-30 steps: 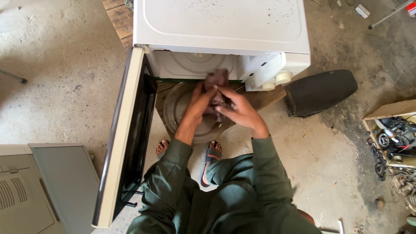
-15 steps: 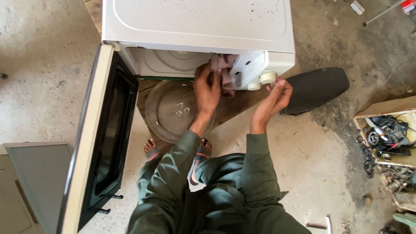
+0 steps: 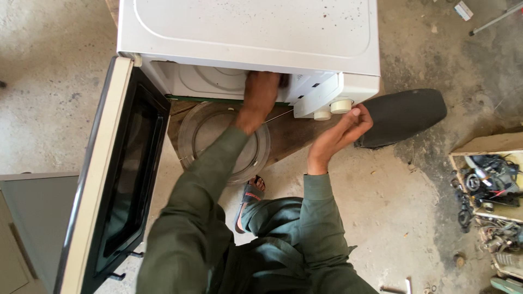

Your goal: The person opens a white microwave, removes the glass turntable, and wipes the interior walls and ceiling with a cloth. They then wipe the control panel and door frame before placing the turntable back inside.

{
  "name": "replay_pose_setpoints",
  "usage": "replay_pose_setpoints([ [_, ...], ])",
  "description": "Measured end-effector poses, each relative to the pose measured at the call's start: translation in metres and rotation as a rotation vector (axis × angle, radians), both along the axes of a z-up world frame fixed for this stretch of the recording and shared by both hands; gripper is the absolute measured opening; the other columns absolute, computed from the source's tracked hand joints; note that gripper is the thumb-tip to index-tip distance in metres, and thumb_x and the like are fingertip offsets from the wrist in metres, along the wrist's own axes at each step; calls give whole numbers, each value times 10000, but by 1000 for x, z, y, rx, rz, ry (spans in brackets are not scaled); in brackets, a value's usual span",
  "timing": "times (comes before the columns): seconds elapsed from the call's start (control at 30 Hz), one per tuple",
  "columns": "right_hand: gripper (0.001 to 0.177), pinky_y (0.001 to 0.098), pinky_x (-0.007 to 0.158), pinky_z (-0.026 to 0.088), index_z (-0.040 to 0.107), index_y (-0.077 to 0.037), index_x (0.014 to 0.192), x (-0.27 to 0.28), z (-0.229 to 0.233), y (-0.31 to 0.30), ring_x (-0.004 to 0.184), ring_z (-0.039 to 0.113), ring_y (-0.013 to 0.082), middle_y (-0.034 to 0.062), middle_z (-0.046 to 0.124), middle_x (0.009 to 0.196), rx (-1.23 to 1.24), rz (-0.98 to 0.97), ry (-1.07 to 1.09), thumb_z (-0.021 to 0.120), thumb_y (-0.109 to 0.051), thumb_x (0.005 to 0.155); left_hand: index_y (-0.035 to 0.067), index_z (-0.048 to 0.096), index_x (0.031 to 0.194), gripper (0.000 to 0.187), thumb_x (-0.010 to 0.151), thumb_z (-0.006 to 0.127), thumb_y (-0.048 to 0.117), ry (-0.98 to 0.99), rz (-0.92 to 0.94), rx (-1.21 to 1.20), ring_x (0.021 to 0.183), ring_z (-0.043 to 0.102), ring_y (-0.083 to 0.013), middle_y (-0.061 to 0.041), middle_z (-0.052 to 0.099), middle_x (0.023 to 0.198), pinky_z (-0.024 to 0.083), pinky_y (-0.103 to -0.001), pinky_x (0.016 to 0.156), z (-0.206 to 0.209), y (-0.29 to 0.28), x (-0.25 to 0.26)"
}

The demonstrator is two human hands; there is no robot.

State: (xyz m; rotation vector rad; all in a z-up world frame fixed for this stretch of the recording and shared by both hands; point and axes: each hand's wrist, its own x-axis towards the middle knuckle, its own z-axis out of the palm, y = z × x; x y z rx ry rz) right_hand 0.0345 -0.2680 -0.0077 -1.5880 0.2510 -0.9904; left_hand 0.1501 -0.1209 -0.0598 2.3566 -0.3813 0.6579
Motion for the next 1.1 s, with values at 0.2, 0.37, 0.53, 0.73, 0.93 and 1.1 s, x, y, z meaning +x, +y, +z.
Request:
replay_pose_setpoints([
  [0.2, 287, 341, 976, 420, 455, -9, 1281, -4, -2, -4, 1062, 456, 149, 80, 454, 1219, -128, -73, -42, 440, -277, 1179, 4, 746, 899, 135, 826, 653, 68, 268, -36, 527, 980, 679, -372, -213, 703, 1011, 586, -496, 682, -8, -8, 17],
  [0.37, 257, 347, 947, 432, 433, -24, 1280, -2, -2, -6, 1032, 459, 143, 98, 403, 1347, -219, -69, -98, 422, -260, 1181, 0, 744, 920, 133, 836, 655, 51, 339, 13, 461, 972, 683, -373, -219, 697, 1038, 587, -484, 698, -2, 17, 61],
  [0.53, 254, 355, 940, 418, 425, -35, 1296, -4, 5, 2, 1047, 449, 142, 99, 382, 1387, -287, -123, -90, 424, -254, 1168, -4, 742, 942, 133, 845, 658, 34, 343, 39, 436, 965, 687, -374, -226, 691, 1064, 588, -473, 714, -11, 28, 68],
  [0.73, 197, 391, 1132, 361, 430, -39, 1266, -12, 16, 24, 1255, 409, 200, 112, 362, 1385, -492, -157, -229, 449, -206, 1162, -8, 739, 967, 137, 857, 661, 14, 192, -8, 378, 955, 691, -374, -233, 685, 1096, 589, -459, 734, -36, 13, 23],
  [0.93, 170, 382, 993, 444, 463, -66, 1195, -19, 18, 48, 1151, 466, 188, 106, 375, 1335, -411, 1, -275, 506, -189, 1086, -29, 726, 1036, 164, 892, 652, -5, 175, -84, 214, 939, 697, -375, -238, 686, 1103, 587, -451, 769, -42, 48, 18],
  [1.1, 134, 398, 1041, 411, 482, -56, 1188, -28, 14, 68, 1168, 453, 218, 99, 393, 1309, -499, 62, -273, 508, -146, 1090, 0, 734, 1042, 167, 897, 653, 12, 152, -44, 261, 934, 695, -376, -231, 687, 1112, 591, -445, 745, -21, 33, 48],
])
